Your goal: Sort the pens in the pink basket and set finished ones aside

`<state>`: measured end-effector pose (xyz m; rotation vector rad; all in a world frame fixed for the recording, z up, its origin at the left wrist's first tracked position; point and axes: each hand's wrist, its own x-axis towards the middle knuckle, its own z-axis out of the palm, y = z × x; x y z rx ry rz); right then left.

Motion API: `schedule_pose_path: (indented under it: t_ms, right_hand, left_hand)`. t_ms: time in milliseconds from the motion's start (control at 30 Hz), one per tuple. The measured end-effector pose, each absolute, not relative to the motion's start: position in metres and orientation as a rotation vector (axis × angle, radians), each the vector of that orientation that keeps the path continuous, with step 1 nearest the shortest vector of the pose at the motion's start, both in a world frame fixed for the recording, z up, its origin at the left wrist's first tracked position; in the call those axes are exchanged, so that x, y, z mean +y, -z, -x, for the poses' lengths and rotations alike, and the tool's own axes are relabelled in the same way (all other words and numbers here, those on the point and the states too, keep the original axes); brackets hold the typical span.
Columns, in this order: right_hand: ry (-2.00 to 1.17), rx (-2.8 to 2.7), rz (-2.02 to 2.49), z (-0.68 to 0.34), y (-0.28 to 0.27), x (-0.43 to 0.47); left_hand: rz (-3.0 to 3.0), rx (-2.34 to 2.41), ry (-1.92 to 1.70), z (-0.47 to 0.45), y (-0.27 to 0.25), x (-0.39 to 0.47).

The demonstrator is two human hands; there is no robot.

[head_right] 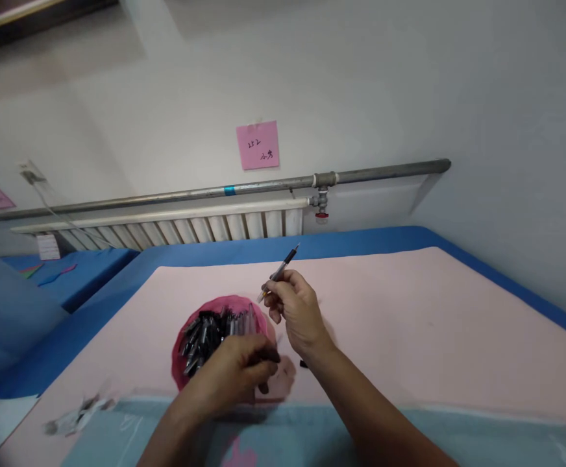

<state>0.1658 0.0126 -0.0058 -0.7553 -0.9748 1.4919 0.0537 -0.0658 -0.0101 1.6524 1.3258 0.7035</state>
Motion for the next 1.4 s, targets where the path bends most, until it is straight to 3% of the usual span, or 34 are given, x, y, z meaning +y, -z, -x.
schedule_pose_path:
  t_ms: [133,300,500,833,1000,1167,1400]
  right_hand:
    - [-1.409,-0.985,0.778,-0.182,0.0,0.011]
    - [-1.301,-0.965,0.879,-0.224,0.012,0.002]
    - [-1.204,-0.856,0.946,-0.274,0.029,-0.005]
    - [-1.227,-0.888,0.967,-0.275,0.041,-0.003]
    - [-1.263,-0.932,0.962,-0.271,0.043,-0.01]
    - [-1.334,-0.945,0.947,-0.256,0.035,-0.024]
    - [-1.297,-0.924,0.978,-0.248,0.029,-0.033]
  left_hand:
    - [-2.011,1.485,-0.633,-0.086,0.024,-0.071]
    - [-2.048,1.601,-0.694,-0.117,0.041,-0.054]
    - [-2.053,1.845,-0.413,-0.159,0.047,-0.019]
    - [-1.799,1.952,-0.694,-0.164,0.062,-0.003]
    - [-1.533,1.756,-0.945,-0.146,0.064,-0.014]
    - [-0.82,1.045,-1.27,-0.128,0.062,-0.036]
    - [-0.528,0.749,-1.24,-0.131,0.045,-0.046]
